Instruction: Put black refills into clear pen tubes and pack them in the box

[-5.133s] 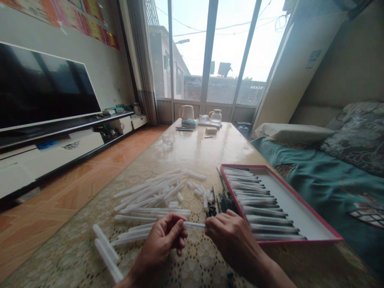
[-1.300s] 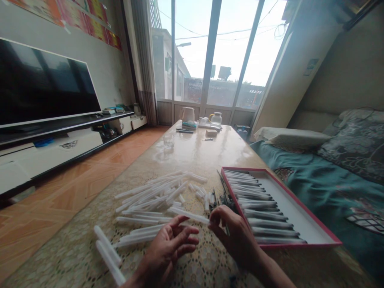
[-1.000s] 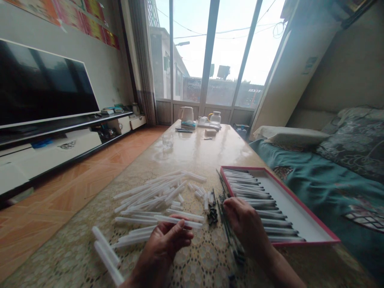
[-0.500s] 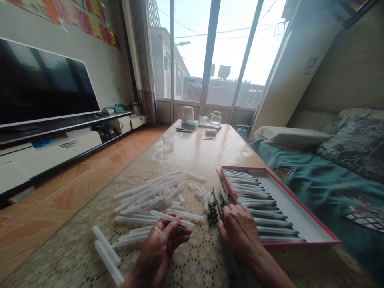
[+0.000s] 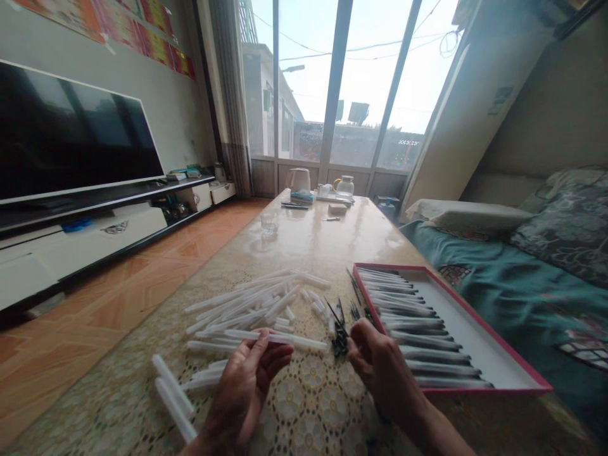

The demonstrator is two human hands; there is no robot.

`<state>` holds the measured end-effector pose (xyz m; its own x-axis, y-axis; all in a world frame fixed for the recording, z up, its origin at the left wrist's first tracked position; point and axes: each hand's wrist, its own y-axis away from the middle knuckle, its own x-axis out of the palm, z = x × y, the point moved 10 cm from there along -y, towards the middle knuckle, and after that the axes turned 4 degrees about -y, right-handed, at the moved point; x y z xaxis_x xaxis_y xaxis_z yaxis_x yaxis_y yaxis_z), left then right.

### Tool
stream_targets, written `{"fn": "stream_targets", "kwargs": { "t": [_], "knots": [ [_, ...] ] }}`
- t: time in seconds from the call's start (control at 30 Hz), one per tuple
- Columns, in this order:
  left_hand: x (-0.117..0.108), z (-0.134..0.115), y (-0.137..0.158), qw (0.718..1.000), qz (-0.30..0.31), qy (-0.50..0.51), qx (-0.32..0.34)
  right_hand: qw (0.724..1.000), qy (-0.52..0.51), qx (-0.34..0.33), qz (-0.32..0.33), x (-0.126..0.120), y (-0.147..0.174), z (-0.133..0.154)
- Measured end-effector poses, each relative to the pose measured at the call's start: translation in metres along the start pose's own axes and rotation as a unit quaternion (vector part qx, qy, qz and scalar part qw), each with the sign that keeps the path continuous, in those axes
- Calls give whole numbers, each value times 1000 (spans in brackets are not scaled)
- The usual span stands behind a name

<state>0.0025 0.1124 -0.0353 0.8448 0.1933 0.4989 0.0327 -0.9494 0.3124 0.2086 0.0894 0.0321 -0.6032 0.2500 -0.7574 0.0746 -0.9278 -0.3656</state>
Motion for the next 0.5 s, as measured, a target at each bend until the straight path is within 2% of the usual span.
{"fn": "stream_targets", "kwargs": {
  "t": [0.1, 0.2, 0.33, 0.5],
  "knots": [
    [-5, -10, -2, 999, -33, 24, 10, 995, -92, -24, -5, 1, 2, 13],
    [-7, -11, -3, 999, -41, 29, 5, 989, -142, -24, -22, -1, 3, 20],
    [-6, -7, -4, 1000, -22, 20, 6, 985, -171, -33, -23, -4, 7, 27],
    [-2, 0, -4, 1000, 15, 11, 1, 983, -181, -39, 13, 1, 7, 31]
  ]
}}
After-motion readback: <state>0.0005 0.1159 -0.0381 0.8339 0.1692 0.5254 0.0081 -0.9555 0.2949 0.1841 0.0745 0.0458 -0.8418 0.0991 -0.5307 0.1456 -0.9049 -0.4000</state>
